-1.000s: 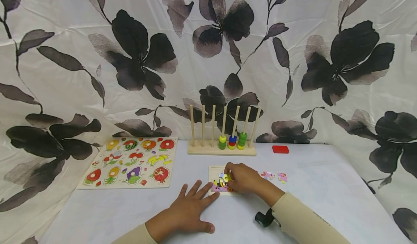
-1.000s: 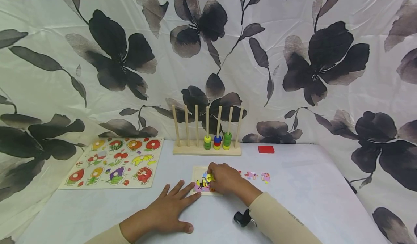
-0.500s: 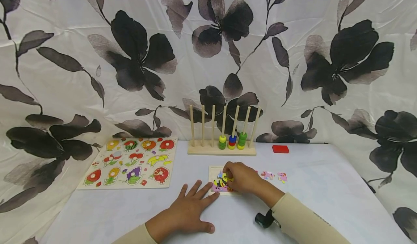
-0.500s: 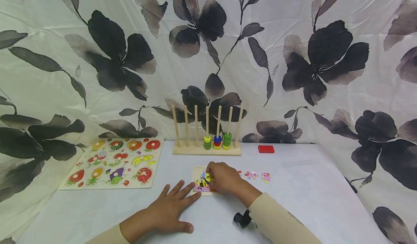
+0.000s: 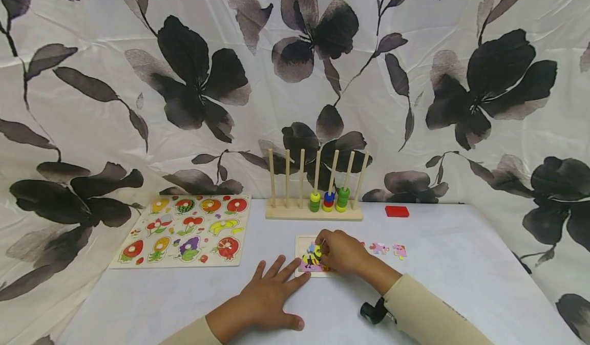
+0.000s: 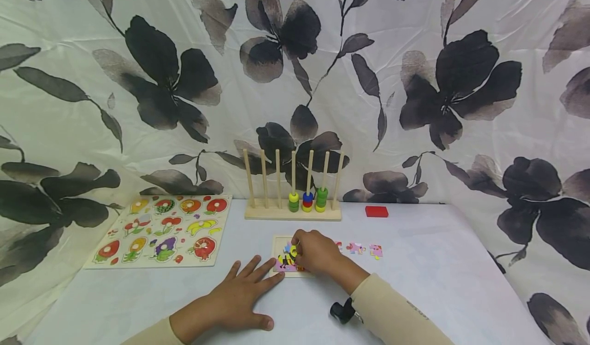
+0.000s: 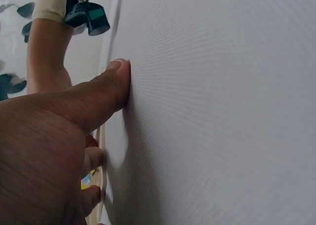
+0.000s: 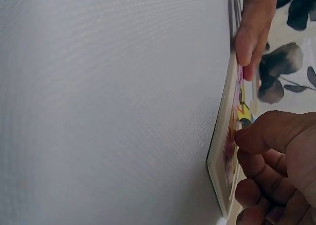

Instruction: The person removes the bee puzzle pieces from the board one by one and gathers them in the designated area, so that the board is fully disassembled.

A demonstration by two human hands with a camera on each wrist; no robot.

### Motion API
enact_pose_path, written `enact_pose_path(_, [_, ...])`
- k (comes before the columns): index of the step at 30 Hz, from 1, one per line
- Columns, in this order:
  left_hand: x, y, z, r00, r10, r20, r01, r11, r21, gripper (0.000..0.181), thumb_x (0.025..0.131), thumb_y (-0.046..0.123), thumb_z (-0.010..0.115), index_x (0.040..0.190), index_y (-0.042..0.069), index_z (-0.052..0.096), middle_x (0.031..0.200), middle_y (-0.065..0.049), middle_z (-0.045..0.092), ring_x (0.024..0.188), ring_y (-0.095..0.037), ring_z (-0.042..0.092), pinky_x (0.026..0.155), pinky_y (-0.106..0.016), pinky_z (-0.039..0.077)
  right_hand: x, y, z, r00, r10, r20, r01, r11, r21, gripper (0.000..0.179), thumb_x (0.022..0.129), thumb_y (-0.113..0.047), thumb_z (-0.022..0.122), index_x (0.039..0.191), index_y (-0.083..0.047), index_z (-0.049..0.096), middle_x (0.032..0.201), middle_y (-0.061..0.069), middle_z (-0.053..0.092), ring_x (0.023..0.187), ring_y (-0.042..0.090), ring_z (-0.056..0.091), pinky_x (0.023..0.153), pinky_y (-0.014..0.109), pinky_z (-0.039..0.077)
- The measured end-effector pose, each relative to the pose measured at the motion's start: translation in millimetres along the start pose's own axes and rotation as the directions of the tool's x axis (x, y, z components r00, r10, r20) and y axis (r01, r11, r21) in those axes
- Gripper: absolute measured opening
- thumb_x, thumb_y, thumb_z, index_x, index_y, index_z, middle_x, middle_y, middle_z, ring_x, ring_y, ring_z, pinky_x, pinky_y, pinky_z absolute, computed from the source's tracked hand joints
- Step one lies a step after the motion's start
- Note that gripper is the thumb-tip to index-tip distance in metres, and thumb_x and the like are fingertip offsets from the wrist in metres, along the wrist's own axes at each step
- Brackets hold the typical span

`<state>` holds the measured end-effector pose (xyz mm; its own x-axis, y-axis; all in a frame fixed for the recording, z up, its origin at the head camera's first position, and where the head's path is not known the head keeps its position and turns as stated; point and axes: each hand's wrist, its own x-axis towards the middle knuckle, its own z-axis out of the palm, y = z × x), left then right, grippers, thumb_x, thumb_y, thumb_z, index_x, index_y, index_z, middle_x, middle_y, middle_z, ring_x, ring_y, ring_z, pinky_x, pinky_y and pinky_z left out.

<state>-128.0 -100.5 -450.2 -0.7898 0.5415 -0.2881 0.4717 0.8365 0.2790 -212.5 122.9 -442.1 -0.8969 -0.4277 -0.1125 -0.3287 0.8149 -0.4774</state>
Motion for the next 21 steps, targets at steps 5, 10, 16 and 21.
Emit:
enact_pose_path(5, [0.4, -0.3, 0.2, 1.0, 0.001, 0.001, -0.001, 1.0, 0.005, 0.096, 0.076, 0.078, 0.068, 0.159, 0.04, 0.037, 0.171, 0.004, 0.017, 0.155, -0.038, 0.011, 0.114, -0.073, 0.012, -0.4, 1, 1, 1.0, -0.01, -0.01, 0.01, 1.0, 0.001, 0.028, 0.084, -0.011, 0.082, 0.11, -0.011, 0.068, 0.079, -0.008, 0.06, 0.077, 0.013, 0.054, 0.065, 0.031, 0.051])
enact_pose_path(10, [0.2, -0.2, 0.0, 1.0, 0.004, -0.001, -0.004, 1.0, 0.004, 0.096, 0.077, 0.078, 0.068, 0.159, 0.039, 0.037, 0.171, 0.004, 0.017, 0.155, -0.038, 0.012, 0.114, -0.073, 0.012, -2.1, 4, 0, 1.0, -0.004, -0.027, 0.005, 1.0, 0.022, 0.029, 0.084, -0.013, 0.082, 0.11, -0.012, 0.068, 0.082, -0.007, 0.061, 0.077, 0.012, 0.055, 0.064, 0.031, 0.051])
enact_pose_path(16, [0.0, -0.3, 0.0, 1.0, 0.005, -0.002, -0.004, 1.0, 0.004, 0.096, 0.077, 0.078, 0.068, 0.159, 0.039, 0.037, 0.171, 0.004, 0.017, 0.155, -0.038, 0.012, 0.114, -0.073, 0.012, -8.8, 13, -4, 0.999, 0.011, -0.047, -0.01, 0.999, 0.033, 0.029, 0.083, -0.017, 0.084, 0.107, -0.014, 0.068, 0.084, -0.007, 0.06, 0.078, 0.013, 0.055, 0.067, 0.033, 0.051])
enact_pose_path(21, [-0.4, 0.2, -0.6, 1.0, 0.002, -0.004, -0.002, 1.0, 0.004, 0.096, 0.077, 0.078, 0.068, 0.159, 0.039, 0.038, 0.17, 0.004, 0.018, 0.155, -0.038, 0.012, 0.115, -0.073, 0.012, -17.4, 24, -7, 0.998, 0.018, -0.062, -0.017, 1.0, 0.025, 0.027, 0.083, -0.018, 0.083, 0.105, -0.016, 0.068, 0.083, -0.009, 0.06, 0.079, 0.012, 0.055, 0.068, 0.033, 0.051])
